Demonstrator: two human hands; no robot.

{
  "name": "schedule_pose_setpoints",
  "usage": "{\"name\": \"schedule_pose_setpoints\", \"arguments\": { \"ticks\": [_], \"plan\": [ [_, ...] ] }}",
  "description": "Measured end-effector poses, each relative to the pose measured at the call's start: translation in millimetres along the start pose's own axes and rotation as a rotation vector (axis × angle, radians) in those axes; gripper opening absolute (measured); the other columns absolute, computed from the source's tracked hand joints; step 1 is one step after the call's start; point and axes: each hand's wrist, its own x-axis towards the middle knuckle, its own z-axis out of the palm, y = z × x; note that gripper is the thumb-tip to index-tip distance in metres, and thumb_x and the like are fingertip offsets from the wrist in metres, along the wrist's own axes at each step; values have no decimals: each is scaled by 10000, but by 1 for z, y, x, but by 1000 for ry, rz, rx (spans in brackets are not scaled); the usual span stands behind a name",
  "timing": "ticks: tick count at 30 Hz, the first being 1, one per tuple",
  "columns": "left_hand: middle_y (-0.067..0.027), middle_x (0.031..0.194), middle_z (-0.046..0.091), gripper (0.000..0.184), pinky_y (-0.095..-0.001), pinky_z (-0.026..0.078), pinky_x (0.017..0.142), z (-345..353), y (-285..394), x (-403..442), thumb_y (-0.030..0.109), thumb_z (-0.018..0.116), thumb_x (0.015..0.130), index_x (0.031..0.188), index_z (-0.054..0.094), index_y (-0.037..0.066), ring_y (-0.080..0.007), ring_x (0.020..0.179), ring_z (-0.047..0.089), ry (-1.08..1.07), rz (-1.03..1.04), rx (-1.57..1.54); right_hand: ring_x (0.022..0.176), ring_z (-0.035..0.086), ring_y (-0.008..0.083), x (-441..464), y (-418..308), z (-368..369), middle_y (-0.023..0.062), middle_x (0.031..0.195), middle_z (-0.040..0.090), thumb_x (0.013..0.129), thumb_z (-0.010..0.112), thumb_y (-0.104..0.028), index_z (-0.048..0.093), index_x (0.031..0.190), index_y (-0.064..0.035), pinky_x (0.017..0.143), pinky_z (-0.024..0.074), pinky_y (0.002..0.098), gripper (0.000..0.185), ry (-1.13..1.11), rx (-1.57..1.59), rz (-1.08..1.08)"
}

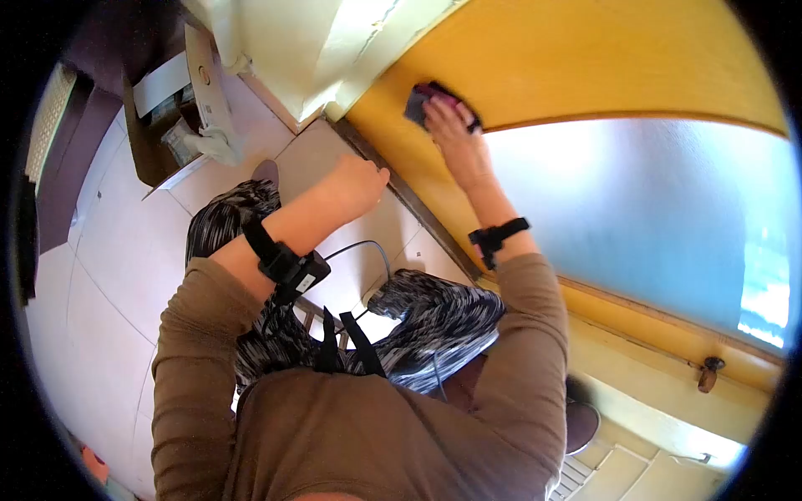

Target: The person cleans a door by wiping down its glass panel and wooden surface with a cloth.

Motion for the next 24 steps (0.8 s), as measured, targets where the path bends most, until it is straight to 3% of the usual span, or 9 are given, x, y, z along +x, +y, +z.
{"name": "schedule_pose_setpoints", "arguments": {
  "ticks": [7,9,11,13,15,17,18,19,24],
  "plan": [
    [-145,764,629,272,-416,486,627,15,-9,13,255,638,743,883,578,29,-310,734,627,-3,91,-19,1271,362,192,-26,157,-191,-34,1355,425,791,636,-203,537,1199,-267,1047,213,409,425,645,-358,275],
    [-124,844,667,190,-416,478,646,15,-8,9,166,511,774,842,670,85,-268,800,648,15,18,-85,1279,340,309,-32,200,-238,78,1395,365,842,591,-218,496,1250,-230,1034,255,453,419,884,-551,270],
    [-129,794,657,181,-411,480,631,14,-5,1,160,500,771,810,656,77,-279,765,643,93,30,-75,1268,318,363,-46,239,-272,190,1397,307,864,560,-242,457,1284,-109,1034,284,427,453,959,-684,584],
    [-138,742,643,166,-414,485,629,11,-9,-2,170,512,766,797,632,59,-297,726,634,161,48,-66,1264,314,387,-40,250,-293,222,1387,301,870,545,-203,404,1316,-96,1033,293,417,479,1248,-143,649],
    [-151,752,637,193,-425,489,651,9,-10,0,212,573,757,844,613,45,-311,726,628,135,102,-60,1260,319,390,-31,260,-289,224,1381,310,872,530,-174,362,1342,-98,1029,295,438,505,1380,-127,713],
    [-162,774,635,276,-423,492,667,12,-10,3,260,636,741,891,593,33,-321,740,625,99,120,-58,1259,320,383,-11,256,-262,227,1369,329,879,499,-192,370,1334,-91,1034,279,451,483,1407,-441,636],
    [-165,785,635,323,-421,493,673,14,-9,4,283,663,732,912,583,27,-323,750,625,84,118,-49,1261,304,443,2,227,-241,213,1413,268,859,560,-228,433,1301,-170,1007,298,502,464,1506,-268,678],
    [-165,785,635,323,-421,493,673,11,-9,4,283,663,732,912,583,27,-323,750,625,104,138,-29,1246,279,501,5,205,-226,292,1411,185,865,538,-166,372,1336,-124,990,317,518,501,1443,-268,749],
    [-170,799,637,348,-426,494,691,3,-9,5,282,651,740,959,571,24,-328,774,626,-78,115,-10,1284,221,478,24,98,-135,297,1410,170,816,529,11,399,1303,-81,1041,237,487,513,1361,144,999]
  ]
}}
